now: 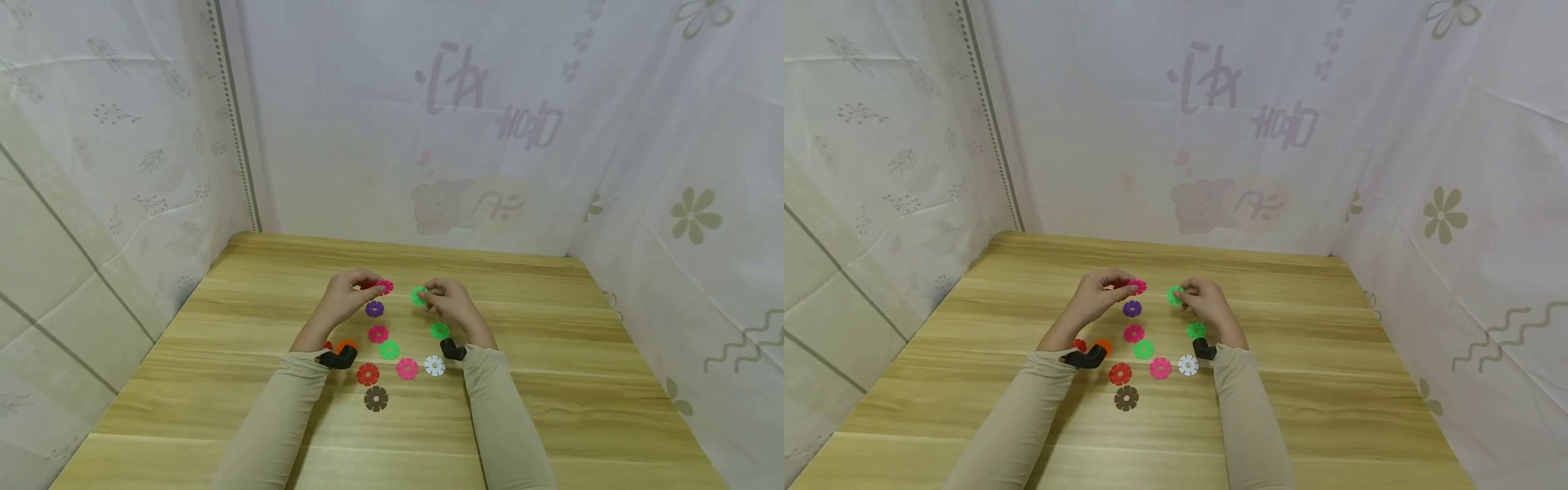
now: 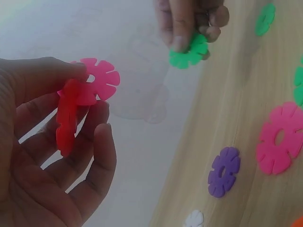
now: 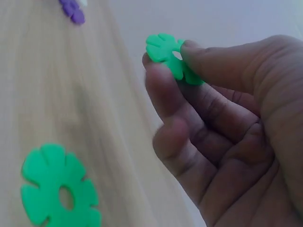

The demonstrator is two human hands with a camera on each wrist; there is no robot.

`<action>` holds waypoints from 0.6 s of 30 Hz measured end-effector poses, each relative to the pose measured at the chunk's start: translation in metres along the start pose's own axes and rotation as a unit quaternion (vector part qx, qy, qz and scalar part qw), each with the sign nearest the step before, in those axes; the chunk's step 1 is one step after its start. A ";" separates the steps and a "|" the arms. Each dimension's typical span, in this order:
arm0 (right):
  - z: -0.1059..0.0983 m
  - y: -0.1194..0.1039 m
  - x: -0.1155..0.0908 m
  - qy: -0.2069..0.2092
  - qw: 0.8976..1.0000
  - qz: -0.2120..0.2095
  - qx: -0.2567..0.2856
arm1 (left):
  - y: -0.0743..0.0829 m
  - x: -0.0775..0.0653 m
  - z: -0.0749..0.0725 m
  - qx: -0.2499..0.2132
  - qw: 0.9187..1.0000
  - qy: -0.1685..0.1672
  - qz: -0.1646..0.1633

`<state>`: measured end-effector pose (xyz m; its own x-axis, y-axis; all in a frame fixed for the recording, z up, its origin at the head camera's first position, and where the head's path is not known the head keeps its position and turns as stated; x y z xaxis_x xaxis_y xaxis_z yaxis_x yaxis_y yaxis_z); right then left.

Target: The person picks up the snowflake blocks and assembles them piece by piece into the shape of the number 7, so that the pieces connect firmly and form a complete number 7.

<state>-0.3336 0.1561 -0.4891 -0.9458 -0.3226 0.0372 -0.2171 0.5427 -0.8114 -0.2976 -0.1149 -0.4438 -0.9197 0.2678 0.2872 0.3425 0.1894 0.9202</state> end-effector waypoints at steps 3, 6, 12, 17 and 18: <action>0.000 -0.006 0.001 -0.013 1.000 -0.006 0.019 | 0.000 0.000 0.001 0.006 1.000 -0.001 0.001; 0.000 -0.012 0.000 -0.027 0.998 -0.012 0.049 | 0.001 0.001 0.001 0.007 1.000 0.000 0.001; 0.001 -0.026 -0.002 -0.042 0.994 -0.033 0.099 | 0.001 0.001 0.000 -0.001 1.000 -0.004 0.002; 0.003 -0.037 -0.004 -0.028 0.994 -0.057 0.091 | -0.001 -0.001 -0.001 -0.007 1.000 -0.001 0.004; 0.004 -0.039 -0.004 -0.028 0.994 -0.059 0.091 | -0.001 -0.001 -0.001 -0.007 1.000 0.000 0.006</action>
<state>-0.3207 0.1328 -0.4600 -0.9004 -0.4209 0.1104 -0.2736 0.3503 -0.8958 -0.2974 -0.1164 -0.4446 -0.9155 0.2708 0.2976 0.3502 0.1722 0.9207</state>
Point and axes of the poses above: each hand's wrist, its own x-axis towards the middle knuckle, its own z-axis out of the palm, y = z × x, the point moved 1 cm from there along x, towards the middle knuckle, and after that the axes turned 10 degrees about -x, right-handed, at the moved point
